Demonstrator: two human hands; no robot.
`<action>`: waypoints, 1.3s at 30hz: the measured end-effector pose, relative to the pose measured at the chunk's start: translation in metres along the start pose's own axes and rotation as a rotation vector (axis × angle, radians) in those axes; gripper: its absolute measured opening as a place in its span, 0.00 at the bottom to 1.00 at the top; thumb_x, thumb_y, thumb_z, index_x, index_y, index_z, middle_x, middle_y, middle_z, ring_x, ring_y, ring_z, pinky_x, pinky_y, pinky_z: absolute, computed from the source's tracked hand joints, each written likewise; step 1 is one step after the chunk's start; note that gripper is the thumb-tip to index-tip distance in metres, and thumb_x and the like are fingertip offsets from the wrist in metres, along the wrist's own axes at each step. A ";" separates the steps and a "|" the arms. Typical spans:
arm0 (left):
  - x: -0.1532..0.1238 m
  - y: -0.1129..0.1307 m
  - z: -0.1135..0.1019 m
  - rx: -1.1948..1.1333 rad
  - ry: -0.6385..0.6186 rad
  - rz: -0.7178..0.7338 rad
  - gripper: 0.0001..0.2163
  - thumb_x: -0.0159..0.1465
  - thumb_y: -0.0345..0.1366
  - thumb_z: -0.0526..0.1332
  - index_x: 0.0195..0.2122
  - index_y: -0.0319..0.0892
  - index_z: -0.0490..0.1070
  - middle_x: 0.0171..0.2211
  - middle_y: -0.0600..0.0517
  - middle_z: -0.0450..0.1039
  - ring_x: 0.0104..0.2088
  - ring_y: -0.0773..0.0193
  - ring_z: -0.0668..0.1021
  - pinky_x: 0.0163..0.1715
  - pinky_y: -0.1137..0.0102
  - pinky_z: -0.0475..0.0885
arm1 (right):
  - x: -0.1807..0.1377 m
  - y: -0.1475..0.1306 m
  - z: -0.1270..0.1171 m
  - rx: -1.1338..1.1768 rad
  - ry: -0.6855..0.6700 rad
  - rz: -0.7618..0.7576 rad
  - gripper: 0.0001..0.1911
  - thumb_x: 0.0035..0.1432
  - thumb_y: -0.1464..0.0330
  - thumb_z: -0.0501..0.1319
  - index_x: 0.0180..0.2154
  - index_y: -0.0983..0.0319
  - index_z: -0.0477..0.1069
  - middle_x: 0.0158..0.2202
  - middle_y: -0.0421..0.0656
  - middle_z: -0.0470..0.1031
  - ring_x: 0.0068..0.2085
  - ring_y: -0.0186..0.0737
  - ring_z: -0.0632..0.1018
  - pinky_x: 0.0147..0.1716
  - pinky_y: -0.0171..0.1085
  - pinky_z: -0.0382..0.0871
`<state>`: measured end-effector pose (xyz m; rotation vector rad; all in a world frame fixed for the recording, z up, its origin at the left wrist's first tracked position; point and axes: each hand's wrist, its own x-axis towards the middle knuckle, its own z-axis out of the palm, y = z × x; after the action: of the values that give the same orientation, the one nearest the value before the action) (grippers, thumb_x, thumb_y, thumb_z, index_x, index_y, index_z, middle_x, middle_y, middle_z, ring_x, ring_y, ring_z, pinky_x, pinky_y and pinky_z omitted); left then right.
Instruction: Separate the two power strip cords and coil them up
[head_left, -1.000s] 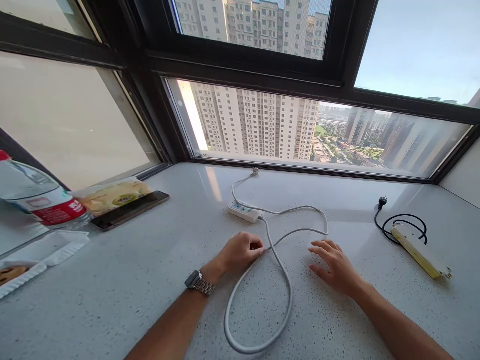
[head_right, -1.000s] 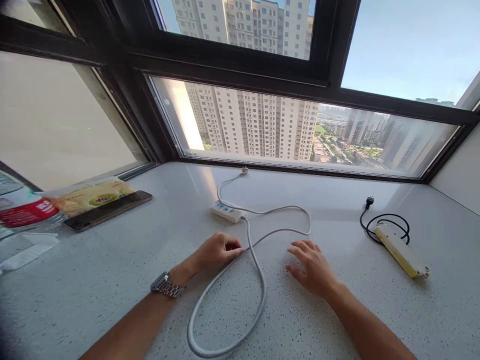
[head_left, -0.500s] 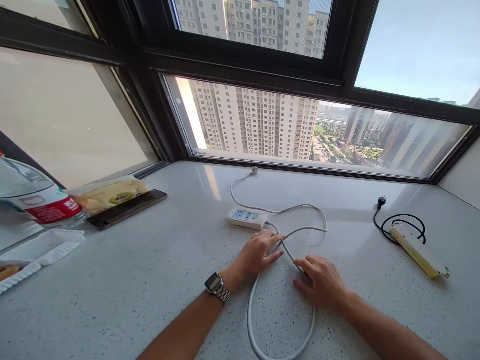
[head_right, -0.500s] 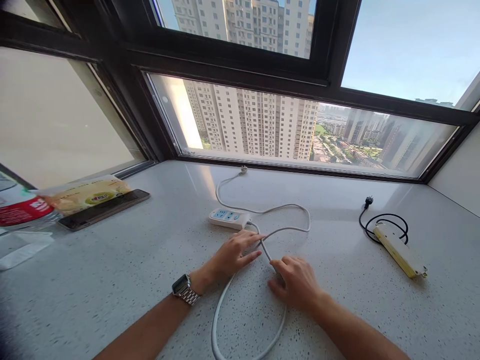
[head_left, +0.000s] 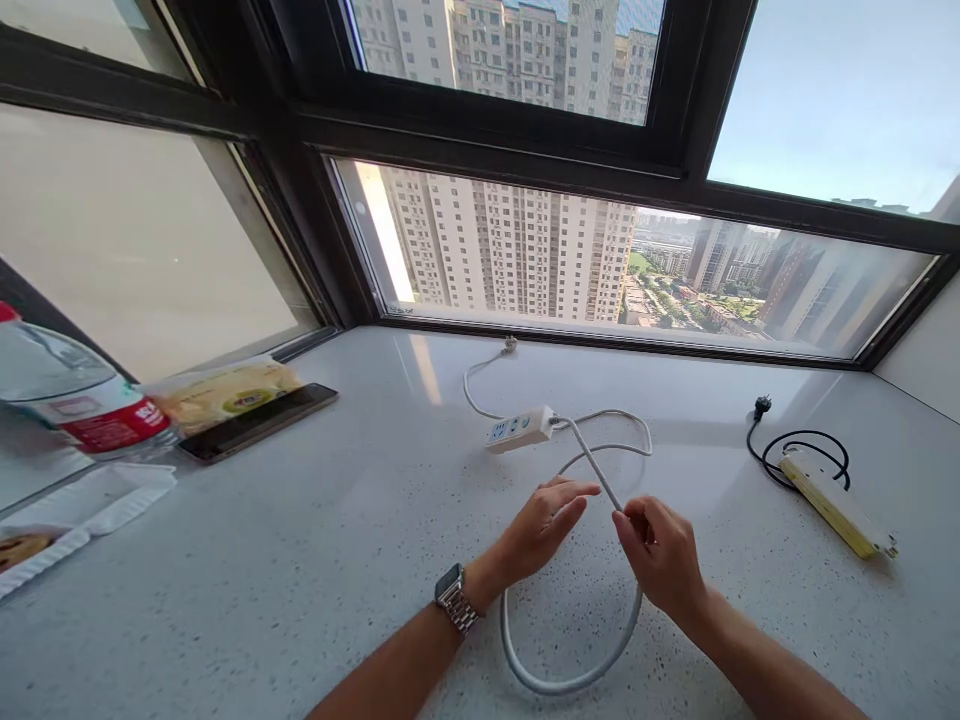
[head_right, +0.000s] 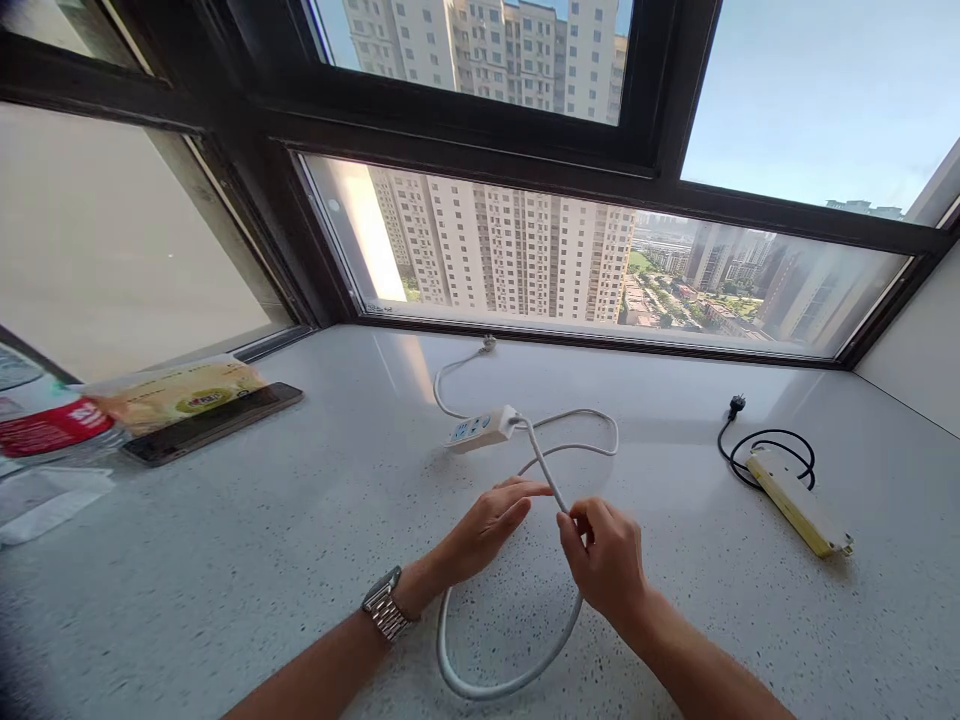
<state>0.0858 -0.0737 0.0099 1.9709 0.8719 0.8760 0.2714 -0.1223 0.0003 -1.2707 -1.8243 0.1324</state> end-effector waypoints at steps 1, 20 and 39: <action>-0.001 0.005 0.003 -0.123 -0.013 0.007 0.23 0.65 0.52 0.48 0.48 0.42 0.72 0.47 0.44 0.74 0.49 0.55 0.73 0.51 0.61 0.65 | -0.002 -0.006 0.005 0.023 0.007 -0.062 0.14 0.62 0.63 0.52 0.26 0.61 0.65 0.20 0.40 0.68 0.20 0.32 0.66 0.22 0.32 0.58; 0.020 0.123 -0.081 -0.905 0.232 -0.205 0.15 0.66 0.47 0.49 0.29 0.43 0.62 0.13 0.62 0.38 0.12 0.75 0.45 0.13 0.78 0.45 | 0.000 -0.031 0.025 1.114 -0.843 0.111 0.25 0.51 0.48 0.61 0.20 0.62 0.63 0.17 0.35 0.60 0.20 0.29 0.61 0.22 0.32 0.61; -0.001 0.090 -0.191 -0.819 0.687 -0.001 0.25 0.71 0.41 0.37 0.20 0.41 0.61 0.12 0.59 0.36 0.10 0.73 0.43 0.13 0.73 0.34 | 0.037 0.077 -0.049 0.667 -0.487 0.239 0.25 0.52 0.55 0.59 0.15 0.60 0.50 0.15 0.33 0.45 0.19 0.28 0.48 0.19 0.33 0.42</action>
<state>-0.0459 -0.0421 0.1715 0.9573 0.6951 1.6361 0.3565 -0.0752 0.0107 -1.0056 -1.7703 1.1657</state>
